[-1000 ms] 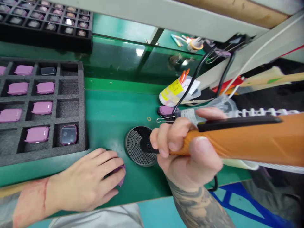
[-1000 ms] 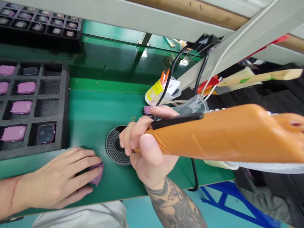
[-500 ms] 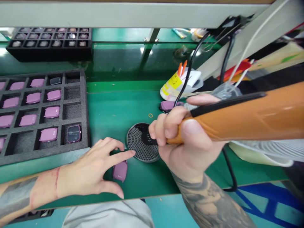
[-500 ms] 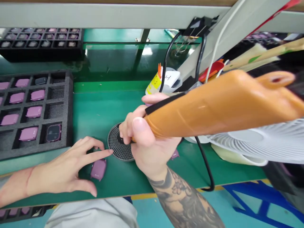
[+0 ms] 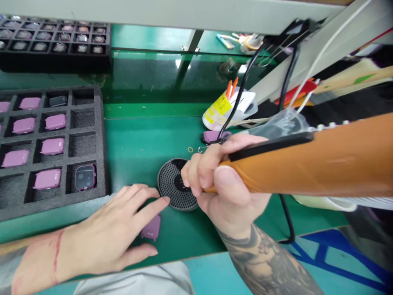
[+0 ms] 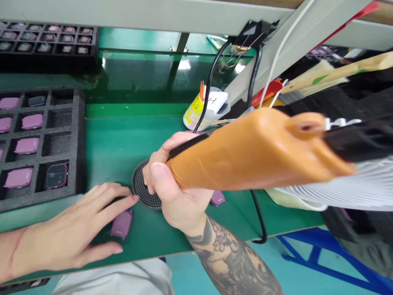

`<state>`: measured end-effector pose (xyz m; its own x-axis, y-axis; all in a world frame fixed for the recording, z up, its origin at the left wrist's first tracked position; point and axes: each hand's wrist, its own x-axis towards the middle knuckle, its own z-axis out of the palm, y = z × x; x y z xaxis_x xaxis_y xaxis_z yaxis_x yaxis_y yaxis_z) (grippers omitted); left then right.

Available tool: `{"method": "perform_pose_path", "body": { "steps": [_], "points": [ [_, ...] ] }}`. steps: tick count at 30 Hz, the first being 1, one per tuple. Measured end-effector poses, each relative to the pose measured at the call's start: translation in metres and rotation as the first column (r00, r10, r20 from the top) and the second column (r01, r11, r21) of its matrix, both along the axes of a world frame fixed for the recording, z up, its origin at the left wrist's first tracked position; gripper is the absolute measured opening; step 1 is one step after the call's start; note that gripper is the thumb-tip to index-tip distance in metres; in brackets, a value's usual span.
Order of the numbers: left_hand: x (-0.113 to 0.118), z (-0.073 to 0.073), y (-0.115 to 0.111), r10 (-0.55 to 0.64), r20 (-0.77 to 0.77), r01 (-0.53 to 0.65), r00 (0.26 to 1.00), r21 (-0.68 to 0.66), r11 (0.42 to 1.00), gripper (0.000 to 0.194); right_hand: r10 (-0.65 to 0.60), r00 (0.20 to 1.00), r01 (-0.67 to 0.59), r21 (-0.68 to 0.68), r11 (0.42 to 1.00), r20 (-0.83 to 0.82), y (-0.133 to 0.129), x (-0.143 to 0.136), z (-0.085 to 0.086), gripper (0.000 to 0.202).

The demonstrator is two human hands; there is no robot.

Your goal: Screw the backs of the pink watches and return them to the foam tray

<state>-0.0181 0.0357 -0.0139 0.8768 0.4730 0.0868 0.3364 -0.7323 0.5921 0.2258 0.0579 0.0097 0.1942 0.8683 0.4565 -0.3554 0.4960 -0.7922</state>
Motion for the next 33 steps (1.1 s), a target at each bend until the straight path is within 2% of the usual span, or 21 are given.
{"method": "perform_pose_path", "body": {
  "steps": [4, 7, 11, 15, 24, 29, 33],
  "points": [
    [-0.006, -0.006, -0.013, -0.021, 0.049, 0.012, 0.999, 0.177, 0.984, 0.044, 0.020, 0.999, -0.019, -0.018, 1.000, 0.037, -0.001, 0.000, 0.001, 0.021],
    [-0.006, -0.012, -0.014, -0.016, 0.097, -0.009, 0.995, 0.247, 0.969, 0.033, 0.019, 0.998, -0.015, -0.062, 0.998, 0.063, -0.003, 0.001, 0.000, 0.024],
    [-0.005, -0.016, -0.012, 0.023, 0.136, -0.063, 0.990, 0.296, 0.953, 0.033, 0.042, 0.995, -0.034, -0.093, 0.995, 0.086, -0.001, 0.000, -0.004, 0.023],
    [-0.004, -0.014, -0.010, 0.085, 0.163, -0.128, 0.983, 0.272, 0.954, 0.030, 0.063, 0.992, -0.051, -0.108, 0.993, 0.105, 0.000, -0.001, -0.003, 0.020],
    [-0.003, -0.013, -0.005, 0.072, 0.165, -0.117, 0.984, 0.283, 0.952, 0.035, 0.073, 0.986, -0.057, -0.112, 0.992, 0.149, -0.004, 0.000, -0.002, 0.019],
    [-0.001, -0.012, -0.005, 0.066, 0.174, -0.109, 0.983, 0.250, 0.962, 0.031, 0.075, 0.980, -0.061, -0.085, 0.995, 0.181, -0.005, 0.000, -0.004, 0.020],
    [0.001, -0.013, -0.007, 0.086, 0.210, -0.132, 0.974, 0.218, 0.967, 0.026, 0.078, 0.974, -0.061, -0.086, 0.994, 0.212, -0.005, 0.001, 0.001, 0.019]
  ]
}}
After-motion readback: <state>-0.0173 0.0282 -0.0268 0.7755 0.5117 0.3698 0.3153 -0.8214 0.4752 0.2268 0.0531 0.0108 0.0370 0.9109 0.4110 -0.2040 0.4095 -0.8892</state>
